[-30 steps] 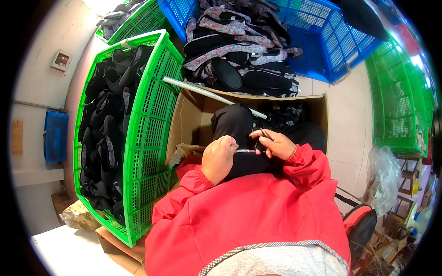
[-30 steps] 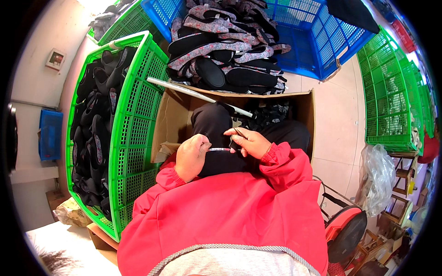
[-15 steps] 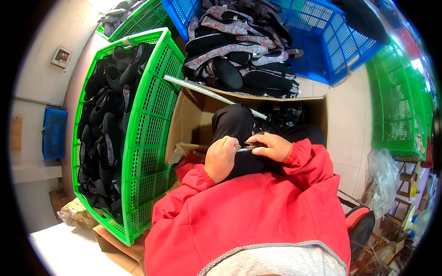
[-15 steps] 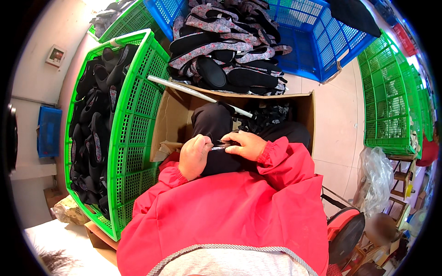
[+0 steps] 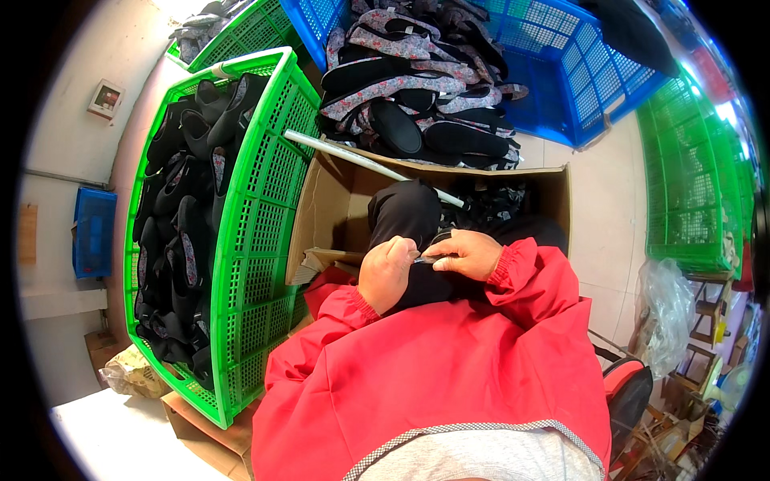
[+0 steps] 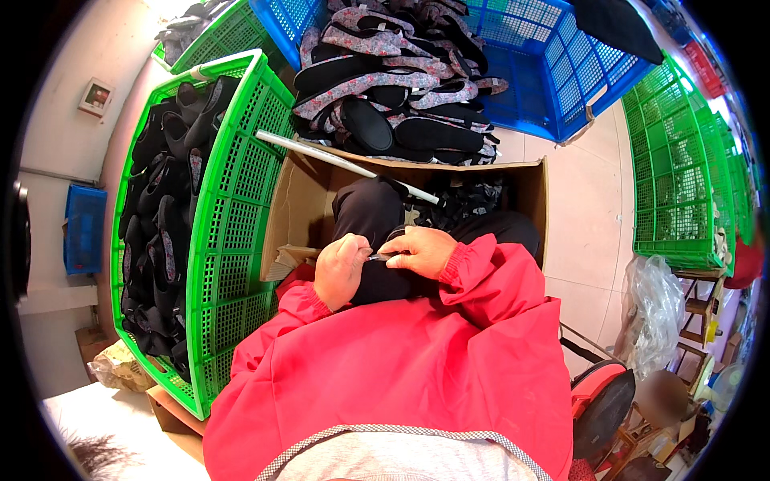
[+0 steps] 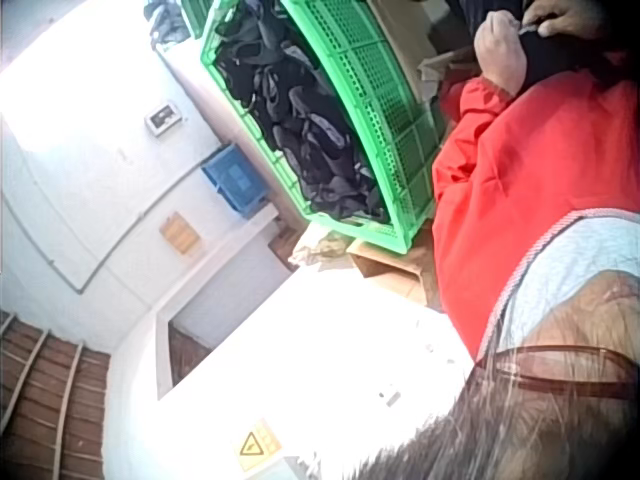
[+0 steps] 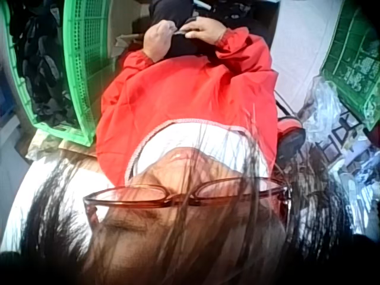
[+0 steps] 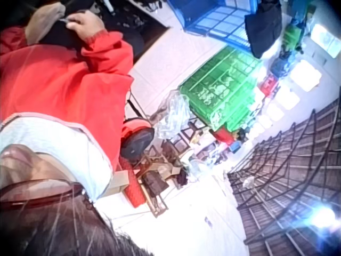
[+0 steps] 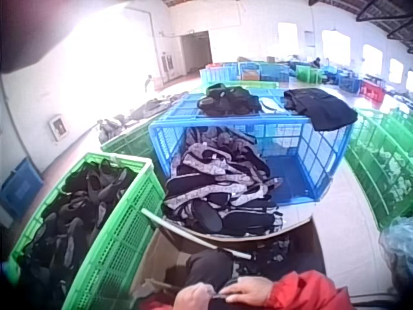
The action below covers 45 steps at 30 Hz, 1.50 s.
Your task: The person sits on the floor and sews straps onto the soles of black slippers using a needle and thread. They pick up slippers from a blue crate, stitch the attachment points, and place the finished items into a green crate.
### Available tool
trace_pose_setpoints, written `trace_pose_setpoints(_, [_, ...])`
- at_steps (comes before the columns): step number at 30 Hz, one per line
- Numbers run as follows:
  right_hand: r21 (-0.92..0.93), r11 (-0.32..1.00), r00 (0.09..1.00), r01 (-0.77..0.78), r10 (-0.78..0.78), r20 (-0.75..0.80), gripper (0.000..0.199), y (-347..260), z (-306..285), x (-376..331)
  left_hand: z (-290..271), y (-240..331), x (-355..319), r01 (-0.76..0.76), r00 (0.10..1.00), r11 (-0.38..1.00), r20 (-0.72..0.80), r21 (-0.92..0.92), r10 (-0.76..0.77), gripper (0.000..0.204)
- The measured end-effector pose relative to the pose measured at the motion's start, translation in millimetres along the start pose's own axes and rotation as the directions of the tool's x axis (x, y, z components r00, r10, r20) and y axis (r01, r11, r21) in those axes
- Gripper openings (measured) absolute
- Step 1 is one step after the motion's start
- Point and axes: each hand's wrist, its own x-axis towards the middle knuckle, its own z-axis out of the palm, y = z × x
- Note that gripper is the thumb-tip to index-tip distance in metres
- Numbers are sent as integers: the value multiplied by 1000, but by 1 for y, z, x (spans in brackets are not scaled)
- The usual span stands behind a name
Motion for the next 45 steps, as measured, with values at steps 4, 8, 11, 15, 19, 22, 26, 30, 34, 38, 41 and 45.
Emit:
trace_pose_setpoints(4, [-1,999,999,51,-51,-16,32,-3,1,1,1,-2,0,-4,1000,1000,-2,-26,3,9])
trace_pose_setpoints(8, [-42,999,1000,25,-25,-2,31,-7,1,3,2,-3,-1,5,1000,1000,-5,-25,-5,9])
trace_pose_setpoints(11, [-34,998,998,56,-56,-10,31,-4,3,5,2,-5,-2,7,1000,999,-10,-31,-7,9])
trace_pose_setpoints(15, [-47,997,998,68,-68,-11,31,-1,7,7,3,-5,-2,8,1000,999,-6,-34,-9,8])
trace_pose_setpoints(19, [-77,997,1000,25,-25,-1,30,-6,6,8,4,-8,-2,8,1000,999,-3,-54,-9,8])
trace_pose_setpoints(22, [-44,998,998,54,-55,-23,30,2,10,9,4,-8,-3,25,1000,998,8,-49,-25,8])
trace_pose_setpoints(26, [-33,999,999,27,-28,-22,30,2,10,9,4,-7,-1,13,1000,999,-8,-44,-13,7])
trace_pose_setpoints(30, [-17,999,999,28,-29,-23,30,5,11,9,6,-9,-2,16,1000,998,1,-53,-16,7])
trace_pose_setpoints(34, [4,1000,1000,-16,16,3,30,-2,7,8,6,-9,-2,19,1000,998,1,-52,-19,8])
trace_pose_setpoints(38, [6,1000,1000,-28,28,7,30,-2,6,8,5,-9,-1,28,1000,998,4,-54,-28,8])
trace_pose_setpoints(41, [12,1000,1000,-15,15,1,30,3,9,9,5,-9,-1,33,999,998,11,-53,-32,8])
trace_pose_setpoints(45, [23,1000,1000,-6,6,-5,29,6,11,9,4,-7,0,39,999,998,14,-48,-38,8])
